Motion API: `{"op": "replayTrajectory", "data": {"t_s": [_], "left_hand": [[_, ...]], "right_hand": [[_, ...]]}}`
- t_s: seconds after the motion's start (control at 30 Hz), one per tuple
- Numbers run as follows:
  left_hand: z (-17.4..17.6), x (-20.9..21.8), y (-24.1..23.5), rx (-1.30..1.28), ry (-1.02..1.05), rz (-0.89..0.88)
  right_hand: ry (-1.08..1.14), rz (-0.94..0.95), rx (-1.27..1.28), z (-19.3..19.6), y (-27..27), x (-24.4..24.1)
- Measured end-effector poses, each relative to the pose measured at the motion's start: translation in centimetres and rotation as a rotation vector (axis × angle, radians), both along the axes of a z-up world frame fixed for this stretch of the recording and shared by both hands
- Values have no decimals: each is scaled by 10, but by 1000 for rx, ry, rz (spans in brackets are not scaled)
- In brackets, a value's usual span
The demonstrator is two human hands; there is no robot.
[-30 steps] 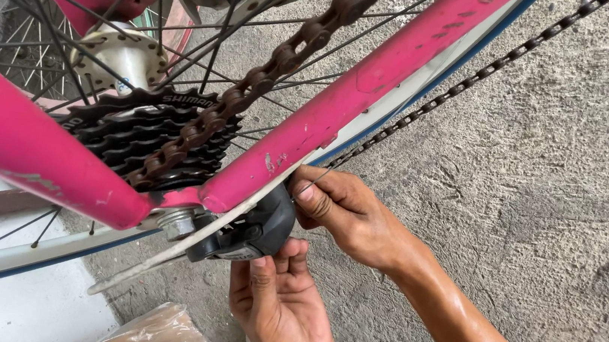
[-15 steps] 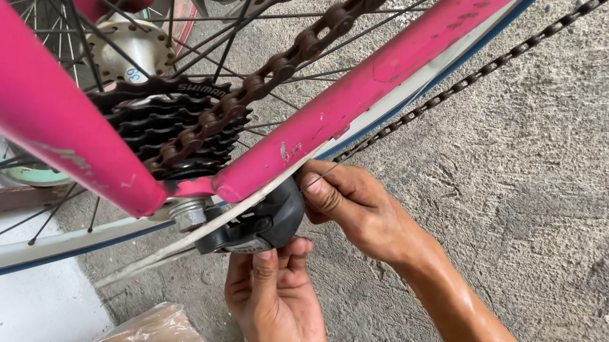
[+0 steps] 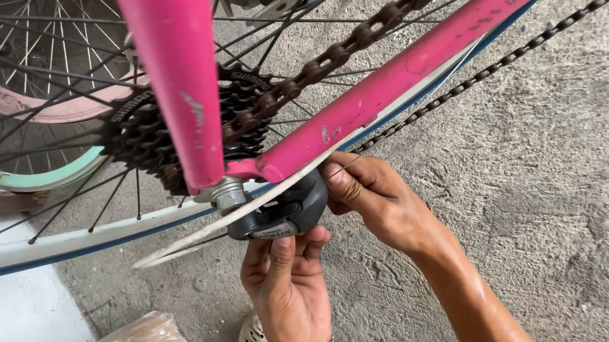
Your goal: The person adjusts the rear derailleur of a pink bicycle using an Allen key. They tighten screws on the derailleur mechanism and manipulate the chain and cable to ensure proper alignment.
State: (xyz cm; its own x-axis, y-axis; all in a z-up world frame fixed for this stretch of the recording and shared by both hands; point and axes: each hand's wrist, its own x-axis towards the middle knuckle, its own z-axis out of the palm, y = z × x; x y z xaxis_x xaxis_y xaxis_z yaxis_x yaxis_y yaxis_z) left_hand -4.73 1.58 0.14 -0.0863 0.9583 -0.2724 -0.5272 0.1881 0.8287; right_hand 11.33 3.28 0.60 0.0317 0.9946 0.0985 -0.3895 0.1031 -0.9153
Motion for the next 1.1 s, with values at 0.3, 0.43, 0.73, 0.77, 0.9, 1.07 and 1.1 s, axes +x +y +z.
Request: {"op": "replayTrajectory", "data": {"t_s": [0.3, 0.43, 0.73, 0.77, 0.9, 1.07, 1.1], "left_hand": [[11, 0, -1, -107, -83, 27], [16, 2, -1, -107, -73, 39], [10, -3, 2, -32, -166, -9], [7, -5, 1, -34, -171, -8], [-5, -11, 4, -5, -259, -64], [5, -12, 10, 55, -372, -156], [1, -13, 10, 61, -391, -154]], "right_hand": [[27, -94, -118, 9, -8, -16], [23, -104, -223, 16, -9, -18], [-10, -100, -197, 30, -10, -22], [-15, -100, -198, 28, -12, -23], [-40, -149, -372, 20, -14, -25], [-80, -118, -325, 27, -13, -28], [-36, -118, -292, 27, -12, -30]]}}
